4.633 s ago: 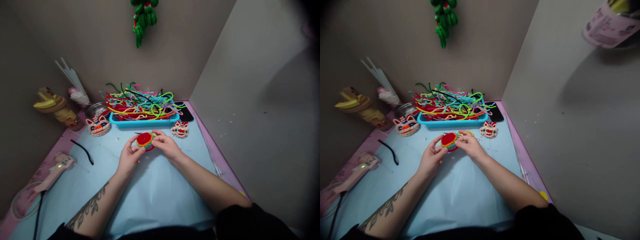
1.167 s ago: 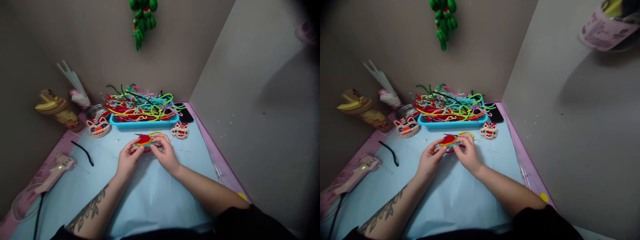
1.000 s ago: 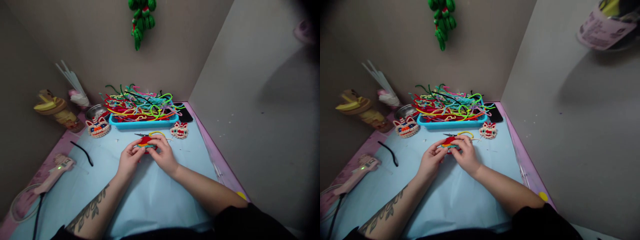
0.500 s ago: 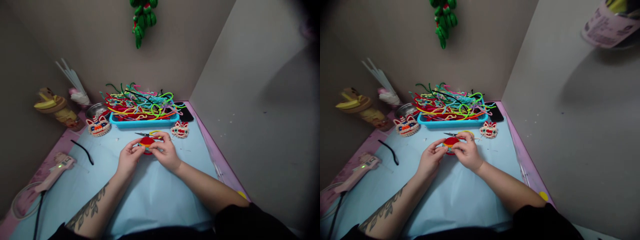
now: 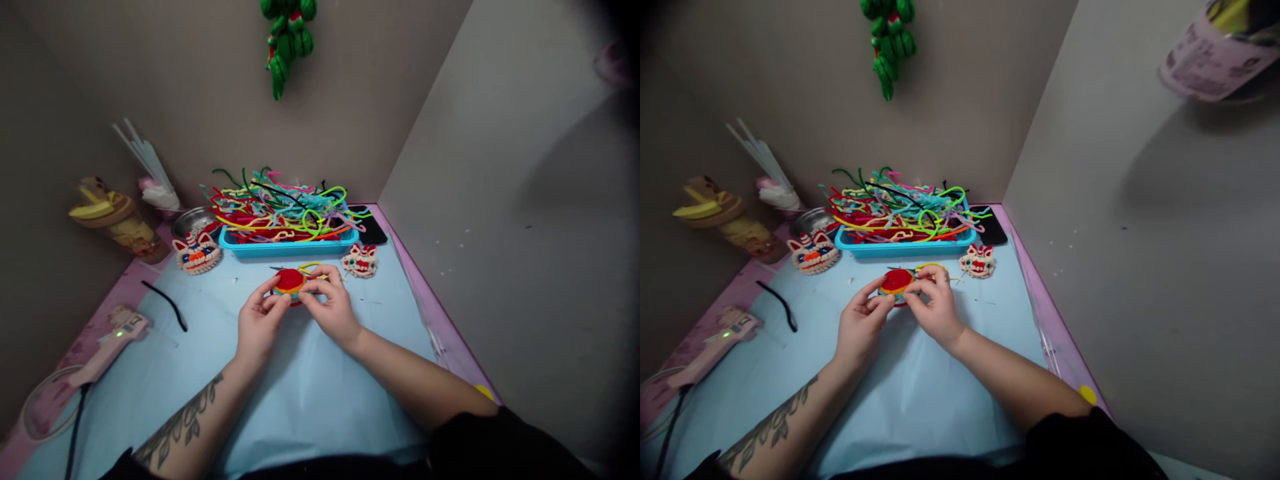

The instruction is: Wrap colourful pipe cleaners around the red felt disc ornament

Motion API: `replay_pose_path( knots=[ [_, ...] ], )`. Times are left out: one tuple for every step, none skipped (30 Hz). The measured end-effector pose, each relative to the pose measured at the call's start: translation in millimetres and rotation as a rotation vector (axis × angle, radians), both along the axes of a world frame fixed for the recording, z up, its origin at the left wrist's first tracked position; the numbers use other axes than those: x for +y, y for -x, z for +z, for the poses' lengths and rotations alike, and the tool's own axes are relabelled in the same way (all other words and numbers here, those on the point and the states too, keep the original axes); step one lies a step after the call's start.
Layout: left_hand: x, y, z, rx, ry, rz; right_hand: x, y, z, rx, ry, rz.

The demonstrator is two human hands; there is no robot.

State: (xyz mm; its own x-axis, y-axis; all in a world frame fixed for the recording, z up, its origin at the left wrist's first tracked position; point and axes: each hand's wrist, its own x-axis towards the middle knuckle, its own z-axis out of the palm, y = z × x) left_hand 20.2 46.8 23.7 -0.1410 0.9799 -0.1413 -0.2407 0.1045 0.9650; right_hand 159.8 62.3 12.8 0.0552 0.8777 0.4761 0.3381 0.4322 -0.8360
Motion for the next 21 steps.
replay_pose_path(
  knots=[
    [0.2,0.8,0.8,0.017,-0.005,-0.008,-0.1,-0.5,-0.5,0.000,0.009,0.009],
    [0.4,1.5,1.3,0.032,-0.009,-0.018,-0.2,-1.1,-0.8,0.002,0.014,0.012],
    [0.5,2.1,1.7,0.042,-0.012,-0.028,-0.2,-1.7,-1.1,0.004,0.015,0.011],
    [0.7,2.6,1.8,0.049,-0.016,-0.037,-0.2,-2.3,-1.2,0.002,0.010,0.007],
    [0.9,3.0,1.6,0.052,-0.021,-0.046,-0.2,-2.9,-1.1,-0.003,0.003,0.004],
    [1.0,3.4,1.2,0.053,-0.025,-0.050,-0.2,-3.5,-0.9,-0.013,-0.006,0.003],
    [1.2,3.6,0.7,0.052,-0.031,-0.049,-0.2,-4.1,-0.6,-0.026,-0.017,0.005],
    [1.3,3.8,0.2,0.048,-0.040,-0.042,-0.2,-4.7,-0.3,-0.038,-0.027,0.009],
    [1.5,4.0,-0.2,0.045,-0.048,-0.033,-0.3,-5.2,0.0,-0.047,-0.038,0.015],
    [1.6,4.2,-0.5,0.042,-0.055,-0.023,-0.5,-5.6,0.3,-0.054,-0.049,0.020],
    [1.7,4.3,-0.5,0.040,-0.059,-0.013,-0.8,-5.9,0.6,-0.060,-0.061,0.022],
    [1.7,4.2,-0.4,0.038,-0.061,-0.006,-1.2,-6.0,1.0,-0.066,-0.074,0.020],
    [1.5,3.9,0.0,0.037,-0.058,-0.003,-1.7,-5.9,1.3,-0.071,-0.088,0.015],
    [1.2,3.3,0.5,0.035,-0.050,-0.001,-2.2,-5.7,1.7,-0.076,-0.100,0.006],
    [0.7,2.3,1.0,0.029,-0.039,0.001,-2.8,-5.2,2.1,-0.080,-0.110,-0.005],
    [0.1,1.0,1.6,0.015,-0.030,0.007,-3.3,-4.7,2.3,-0.080,-0.119,-0.017],
    [-0.5,-0.5,2.1,-0.006,-0.023,0.016,-3.6,-4.0,2.3,-0.075,-0.126,-0.031],
    [-1.1,-2.2,2.4,-0.032,-0.017,0.029,-3.7,-3.4,2.0,-0.065,-0.132,-0.046],
    [-1.5,-3.7,2.5,-0.059,-0.013,0.046,-3.5,-2.8,1.5,-0.053,-0.133,-0.060],
    [-1.6,-4.9,2.4,-0.081,-0.009,0.060,-2.9,-2.5,0.7,-0.041,-0.128,-0.071],
    [-1.4,-5.6,1.9,-0.095,-0.006,0.071,-2.1,-2.3,-0.4,-0.032,-0.118,-0.079]
  ],
)
